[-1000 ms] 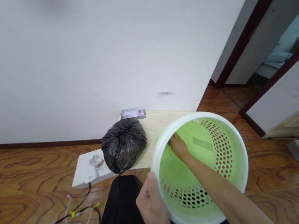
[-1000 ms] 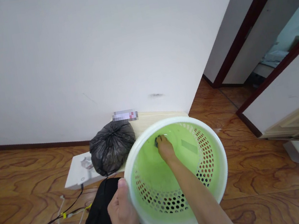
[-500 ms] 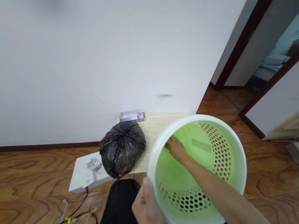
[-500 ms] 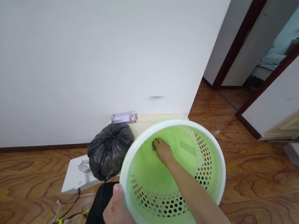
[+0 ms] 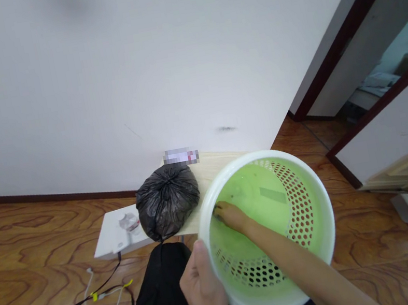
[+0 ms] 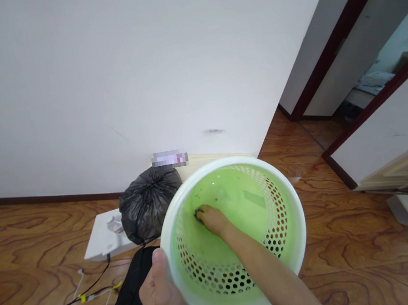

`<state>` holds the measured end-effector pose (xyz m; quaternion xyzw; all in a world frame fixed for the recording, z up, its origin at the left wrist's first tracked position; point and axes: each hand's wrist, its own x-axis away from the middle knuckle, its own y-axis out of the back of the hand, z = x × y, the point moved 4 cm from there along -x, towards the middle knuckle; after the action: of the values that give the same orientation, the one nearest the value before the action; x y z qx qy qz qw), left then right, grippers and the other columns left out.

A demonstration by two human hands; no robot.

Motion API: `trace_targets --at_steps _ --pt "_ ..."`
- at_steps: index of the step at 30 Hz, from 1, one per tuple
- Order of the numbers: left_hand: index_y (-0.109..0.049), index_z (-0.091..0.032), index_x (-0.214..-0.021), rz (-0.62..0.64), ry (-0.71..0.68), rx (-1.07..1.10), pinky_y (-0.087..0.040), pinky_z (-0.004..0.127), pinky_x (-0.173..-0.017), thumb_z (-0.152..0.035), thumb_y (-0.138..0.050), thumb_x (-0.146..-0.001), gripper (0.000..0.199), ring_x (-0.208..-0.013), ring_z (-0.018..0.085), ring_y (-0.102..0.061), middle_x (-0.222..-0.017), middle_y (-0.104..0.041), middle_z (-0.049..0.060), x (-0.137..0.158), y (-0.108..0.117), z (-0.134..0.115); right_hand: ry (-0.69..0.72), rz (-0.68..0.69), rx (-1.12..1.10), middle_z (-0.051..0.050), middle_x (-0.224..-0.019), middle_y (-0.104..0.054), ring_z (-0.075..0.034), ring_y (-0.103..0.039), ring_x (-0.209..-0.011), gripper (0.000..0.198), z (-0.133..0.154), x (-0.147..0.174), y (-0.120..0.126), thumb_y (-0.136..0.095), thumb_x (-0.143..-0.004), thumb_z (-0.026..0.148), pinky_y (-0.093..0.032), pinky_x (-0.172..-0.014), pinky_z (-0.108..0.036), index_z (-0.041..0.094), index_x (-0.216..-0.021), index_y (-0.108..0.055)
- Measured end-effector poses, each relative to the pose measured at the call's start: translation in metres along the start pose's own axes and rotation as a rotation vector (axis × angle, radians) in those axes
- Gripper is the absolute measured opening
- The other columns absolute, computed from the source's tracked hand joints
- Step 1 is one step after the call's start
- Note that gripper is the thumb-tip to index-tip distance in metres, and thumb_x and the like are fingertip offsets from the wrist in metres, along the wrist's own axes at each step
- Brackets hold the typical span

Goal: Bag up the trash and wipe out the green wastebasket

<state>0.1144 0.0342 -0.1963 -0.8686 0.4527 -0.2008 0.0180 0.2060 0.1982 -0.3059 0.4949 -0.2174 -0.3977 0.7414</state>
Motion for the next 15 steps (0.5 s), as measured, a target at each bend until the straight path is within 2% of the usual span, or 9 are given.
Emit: trace_targets --at_steps 2,5,7,11,13,15 --pt "-0.059 -0.015 -0.067 -0.008 -0.008 0.020 -0.040 0.022 -0.046 -0.046 -0.051 -0.076 0.032 -0.048 0.012 -0.048 -0.053 -0.057 0.000 0.002 -0.001 -0.002 0.118 0.261 0.233 -0.006 -0.093 -0.060 -0.016 -0.053 -0.088 0.020 -0.010 0.020 -0.004 -0.044 -0.081 0.013 -0.041 -0.077 -0.025 0.017 -0.085 -0.063" --pt "-0.063 -0.014 -0.075 -0.029 -0.010 0.056 -0.042 0.023 -0.048 -0.046 -0.052 -0.075 0.033 -0.053 0.014 -0.052 -0.057 -0.060 0.001 0.007 -0.003 -0.006 0.054 0.434 0.459 -0.008 -0.090 -0.062 -0.018 -0.055 -0.087 0.021 -0.037 0.037 0.013 -0.045 -0.080 0.009 -0.043 -0.073 -0.026 0.016 -0.083 -0.065" --pt "-0.064 -0.014 -0.077 -0.034 -0.006 0.062 -0.043 0.023 -0.049 -0.046 -0.052 -0.074 0.035 -0.054 0.015 -0.054 -0.057 -0.061 0.002 0.009 -0.004 -0.009 -0.028 0.422 0.543 -0.013 -0.091 -0.062 -0.021 -0.055 -0.089 0.024 -0.054 0.038 0.033 -0.042 -0.078 0.004 -0.044 -0.072 -0.030 0.011 -0.084 -0.065" --pt "-0.065 -0.014 -0.076 -0.009 -0.008 0.055 -0.045 0.024 -0.050 -0.047 -0.053 -0.074 0.035 -0.054 0.015 -0.056 -0.055 -0.061 0.001 0.012 -0.008 -0.012 -0.246 0.259 0.589 -0.023 -0.100 -0.058 -0.028 -0.052 -0.098 0.031 -0.071 0.030 0.066 -0.036 -0.078 0.000 -0.042 -0.077 -0.039 0.005 -0.092 -0.063" --pt "-0.064 -0.013 -0.074 -0.021 -0.012 0.061 -0.044 0.024 -0.050 -0.047 -0.053 -0.074 0.035 -0.055 0.015 -0.056 -0.054 -0.061 0.001 0.015 -0.012 -0.013 -0.337 0.236 0.568 -0.024 -0.095 -0.059 -0.027 -0.055 -0.093 0.029 -0.068 0.030 0.064 -0.038 -0.078 -0.001 -0.043 -0.075 -0.039 0.005 -0.089 -0.064" --pt "-0.064 -0.013 -0.073 -0.019 -0.006 0.086 -0.044 0.023 -0.049 -0.047 -0.053 -0.074 0.036 -0.054 0.015 -0.056 -0.054 -0.061 0.001 0.017 -0.015 -0.014 -0.359 0.262 0.523 -0.022 -0.086 -0.062 -0.026 -0.058 -0.085 0.026 -0.055 0.035 0.050 -0.041 -0.076 0.000 -0.045 -0.070 -0.037 0.006 -0.085 -0.064"
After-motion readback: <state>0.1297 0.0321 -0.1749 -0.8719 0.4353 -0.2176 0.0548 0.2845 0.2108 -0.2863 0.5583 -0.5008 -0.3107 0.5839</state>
